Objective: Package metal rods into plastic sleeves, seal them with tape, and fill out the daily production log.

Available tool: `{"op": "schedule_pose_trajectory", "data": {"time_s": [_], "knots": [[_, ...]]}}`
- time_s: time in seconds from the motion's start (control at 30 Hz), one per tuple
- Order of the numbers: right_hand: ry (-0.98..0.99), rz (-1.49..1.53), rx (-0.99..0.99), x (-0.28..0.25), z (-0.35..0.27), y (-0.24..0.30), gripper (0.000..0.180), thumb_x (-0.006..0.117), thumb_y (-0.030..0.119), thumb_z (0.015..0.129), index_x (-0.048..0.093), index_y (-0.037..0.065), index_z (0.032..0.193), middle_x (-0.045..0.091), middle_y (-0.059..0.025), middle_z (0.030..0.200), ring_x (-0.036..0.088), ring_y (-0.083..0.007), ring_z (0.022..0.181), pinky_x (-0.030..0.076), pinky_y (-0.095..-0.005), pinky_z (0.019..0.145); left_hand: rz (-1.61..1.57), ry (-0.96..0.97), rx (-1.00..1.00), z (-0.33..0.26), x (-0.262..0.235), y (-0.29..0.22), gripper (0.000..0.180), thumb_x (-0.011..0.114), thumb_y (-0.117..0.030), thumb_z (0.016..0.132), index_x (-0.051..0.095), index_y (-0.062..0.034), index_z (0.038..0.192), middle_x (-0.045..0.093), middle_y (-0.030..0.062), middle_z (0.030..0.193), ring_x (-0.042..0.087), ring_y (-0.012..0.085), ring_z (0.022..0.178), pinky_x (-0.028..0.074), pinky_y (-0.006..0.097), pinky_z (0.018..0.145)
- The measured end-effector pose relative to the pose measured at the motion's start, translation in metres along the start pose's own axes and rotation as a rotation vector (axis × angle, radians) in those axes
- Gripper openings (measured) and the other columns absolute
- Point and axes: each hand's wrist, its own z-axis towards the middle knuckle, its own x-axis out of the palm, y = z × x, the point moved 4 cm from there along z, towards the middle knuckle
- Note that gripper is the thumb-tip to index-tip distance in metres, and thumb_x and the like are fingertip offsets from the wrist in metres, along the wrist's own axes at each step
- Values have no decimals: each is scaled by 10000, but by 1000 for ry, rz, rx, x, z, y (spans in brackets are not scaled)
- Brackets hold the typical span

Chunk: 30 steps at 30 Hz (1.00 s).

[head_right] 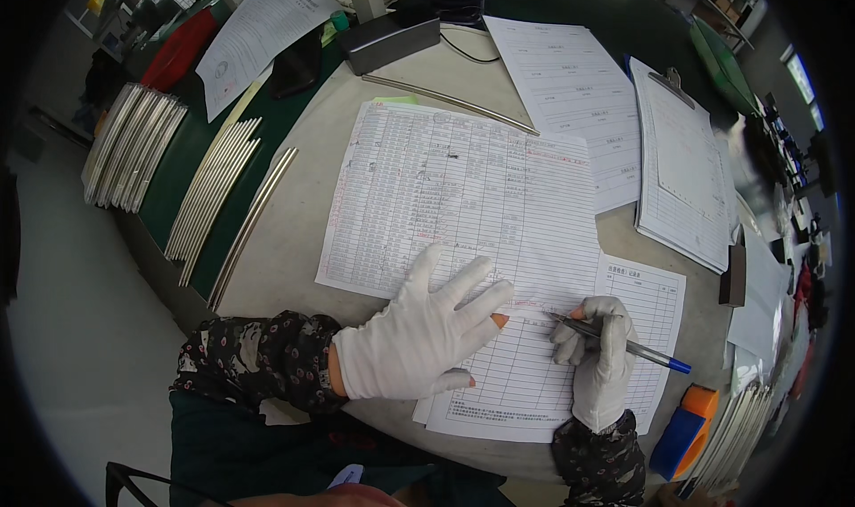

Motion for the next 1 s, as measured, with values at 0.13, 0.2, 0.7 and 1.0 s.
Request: {"op": "schedule_pose_trajectory", "data": {"time_s": [0.13,0.2,0.7,1.0], "knots": [[4,-1,1,0,0,-1,458,363,457,942,515,28,896,573,-92,631,476,-98,473,321,-197,445,5,26,-2,0,1,0,568,616,-488,734,573,-45,1087,365,147,1315,274,349,1258,235,646,932],[5,5,4,-1,-1,-1,459,367,460,940,515,28,896,574,-91,632,476,-98,474,322,-197,445,-20,6,2,0,0,-1,568,617,-485,735,573,-42,1087,362,150,1318,273,351,1257,234,652,929],[12,-2,-3,0,1,2,449,375,449,939,510,24,895,582,-99,646,481,-100,478,335,-197,446,-29,7,-4,2,-4,0,568,642,-460,719,573,-33,1087,369,147,1310,283,346,1243,239,646,930],[16,-7,12,2,-3,0,459,373,456,938,509,21,894,581,-101,643,481,-101,475,342,-197,450,-54,-7,-12,-3,-2,-2,561,662,-446,705,578,-38,1081,370,145,1314,287,333,1245,235,642,938]]}}
